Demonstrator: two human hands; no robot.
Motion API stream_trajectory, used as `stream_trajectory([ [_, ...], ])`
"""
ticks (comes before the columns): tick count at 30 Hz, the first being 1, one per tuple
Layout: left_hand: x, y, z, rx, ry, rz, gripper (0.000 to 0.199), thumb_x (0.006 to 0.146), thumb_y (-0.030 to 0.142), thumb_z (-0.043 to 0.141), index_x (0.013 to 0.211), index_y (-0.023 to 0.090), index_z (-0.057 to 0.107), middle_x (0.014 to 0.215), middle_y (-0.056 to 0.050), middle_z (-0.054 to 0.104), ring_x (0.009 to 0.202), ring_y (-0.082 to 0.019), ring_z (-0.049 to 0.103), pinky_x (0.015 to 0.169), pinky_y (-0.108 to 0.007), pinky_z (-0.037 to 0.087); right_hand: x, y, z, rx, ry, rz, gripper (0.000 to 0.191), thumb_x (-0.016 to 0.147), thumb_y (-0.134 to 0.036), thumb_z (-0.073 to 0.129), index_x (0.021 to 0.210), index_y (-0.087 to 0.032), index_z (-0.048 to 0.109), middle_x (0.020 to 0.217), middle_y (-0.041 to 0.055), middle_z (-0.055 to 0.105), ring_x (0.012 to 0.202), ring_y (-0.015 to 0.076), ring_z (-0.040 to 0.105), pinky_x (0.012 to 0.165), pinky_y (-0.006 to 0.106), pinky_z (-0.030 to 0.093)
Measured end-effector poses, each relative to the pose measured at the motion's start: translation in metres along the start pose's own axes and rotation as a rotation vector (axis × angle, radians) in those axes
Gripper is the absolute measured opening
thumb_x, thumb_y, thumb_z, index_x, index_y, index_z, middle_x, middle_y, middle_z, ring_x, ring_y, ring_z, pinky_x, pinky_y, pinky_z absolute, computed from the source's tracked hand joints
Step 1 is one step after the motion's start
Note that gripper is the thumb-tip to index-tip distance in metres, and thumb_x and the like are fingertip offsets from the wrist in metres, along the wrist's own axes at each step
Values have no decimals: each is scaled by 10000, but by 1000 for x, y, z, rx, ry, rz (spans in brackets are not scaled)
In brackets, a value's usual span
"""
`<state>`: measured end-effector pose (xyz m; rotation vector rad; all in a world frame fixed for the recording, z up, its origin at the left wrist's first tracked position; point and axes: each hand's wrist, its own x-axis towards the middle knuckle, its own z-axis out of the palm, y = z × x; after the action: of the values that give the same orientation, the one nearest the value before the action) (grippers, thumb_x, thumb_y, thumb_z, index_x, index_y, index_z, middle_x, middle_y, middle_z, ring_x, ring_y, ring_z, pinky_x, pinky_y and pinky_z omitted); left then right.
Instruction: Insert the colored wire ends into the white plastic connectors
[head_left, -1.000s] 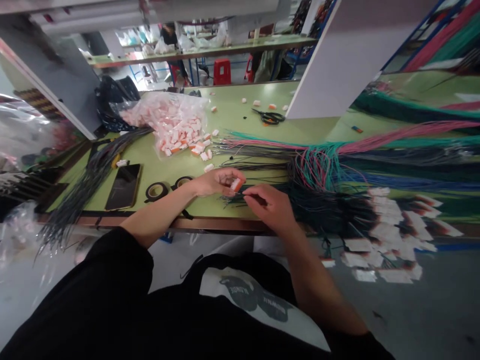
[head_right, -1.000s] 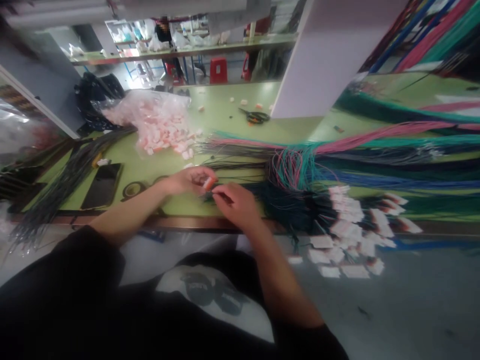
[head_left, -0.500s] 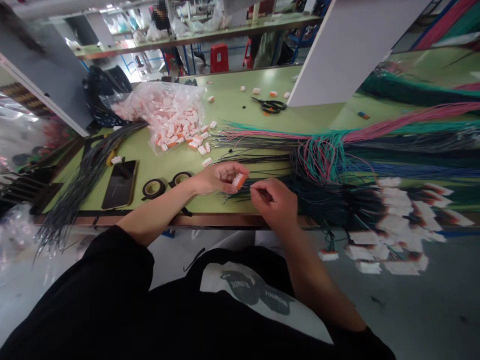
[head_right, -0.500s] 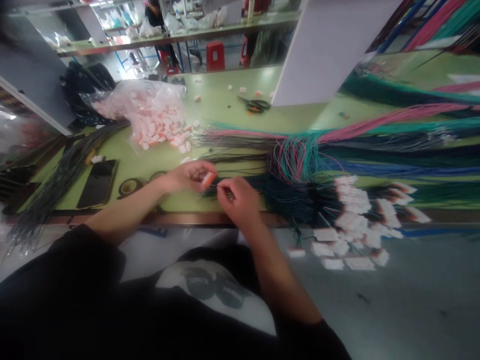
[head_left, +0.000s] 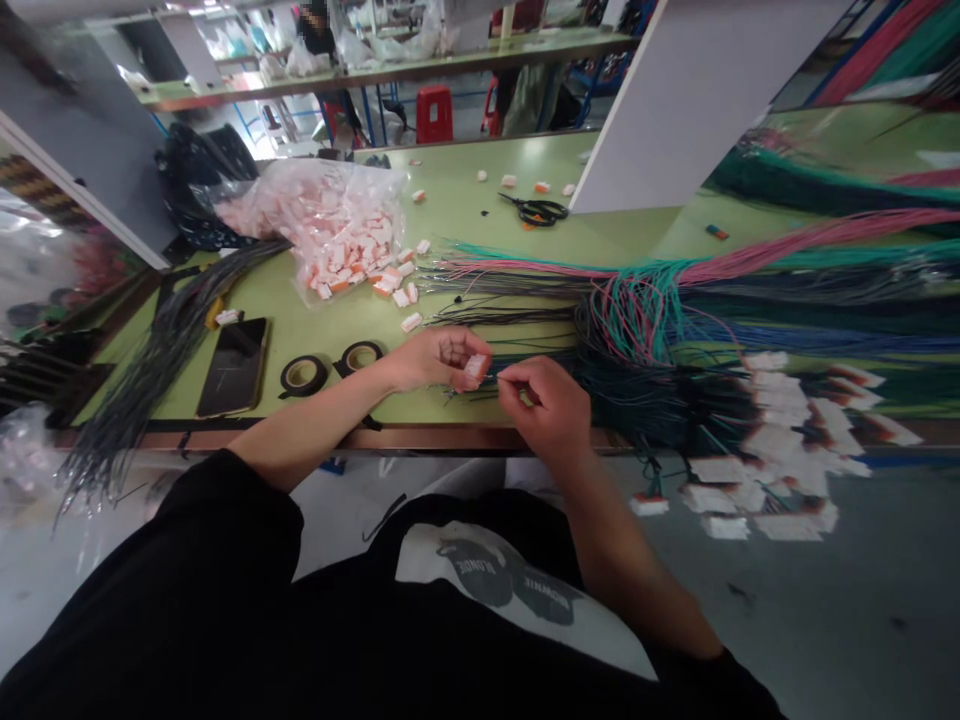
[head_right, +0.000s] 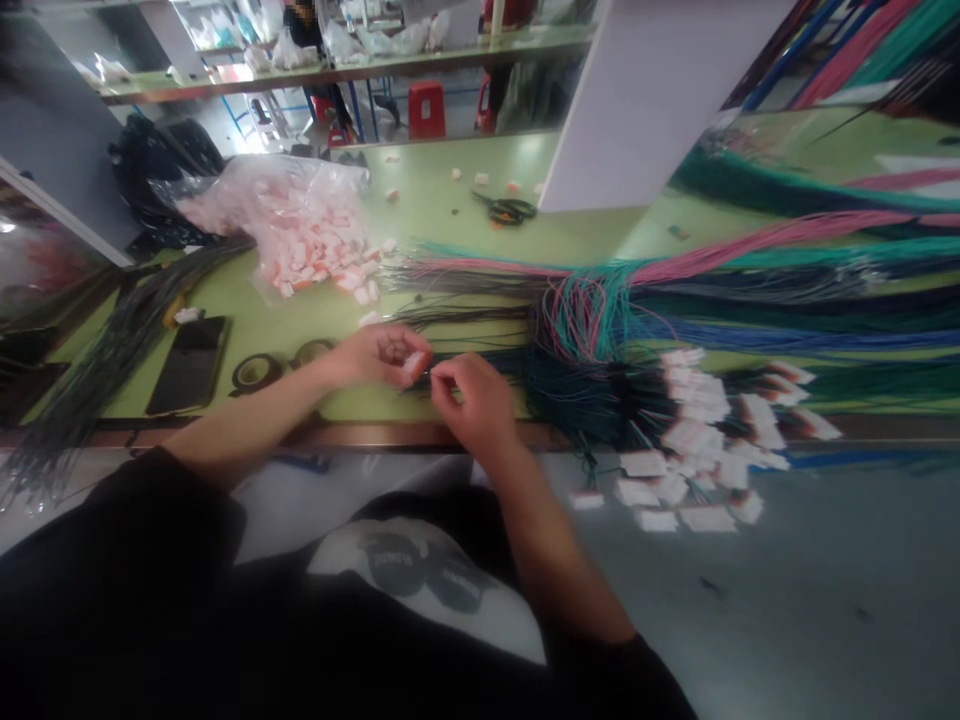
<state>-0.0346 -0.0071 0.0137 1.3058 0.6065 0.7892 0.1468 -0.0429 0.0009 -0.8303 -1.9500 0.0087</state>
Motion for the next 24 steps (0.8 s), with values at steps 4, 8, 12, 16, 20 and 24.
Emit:
stream_trajectory([
  [4,0,-1,0,5,33,-42,485,481,234,824,866,88,566,655,20,606,574,-55,558,553,-192,454,-1,0,0,9,-6,-21,137,767,-94,508,714,-219,526,643,-14,593,626,116,545,545,238,398],
  [8,0,-1,1,2,50,-58,491,463,242,830,845,81,568,638,19,606,552,-55,559,538,-190,459,-2,0,-1,7,-59,52,130,779,-128,501,703,-229,533,649,-10,602,632,125,554,560,250,405],
  [12,0,-2,0,4,66,-81,500,448,251,838,839,83,574,637,13,614,550,-61,564,548,-201,469,-3,0,-2,9,-120,100,121,780,-152,490,704,-233,538,668,-4,617,641,131,559,566,260,406],
  [16,0,-3,-1,12,46,-67,503,450,256,839,849,86,583,644,7,621,560,-69,572,564,-212,474,-4,1,-2,24,-130,85,123,776,-143,483,709,-233,535,679,0,624,652,131,562,579,260,407],
  [20,0,-4,-3,14,12,-36,489,470,249,832,861,89,586,635,10,615,559,-72,573,568,-217,468,-4,1,-2,20,-125,63,125,777,-141,480,714,-233,536,687,1,627,665,133,568,599,260,417],
  [24,-1,-3,-3,32,-3,-29,485,478,233,827,870,90,580,634,19,608,566,-62,568,560,-202,451,-5,1,-2,20,-116,34,123,778,-139,482,712,-226,539,665,0,610,646,128,556,594,252,419],
])
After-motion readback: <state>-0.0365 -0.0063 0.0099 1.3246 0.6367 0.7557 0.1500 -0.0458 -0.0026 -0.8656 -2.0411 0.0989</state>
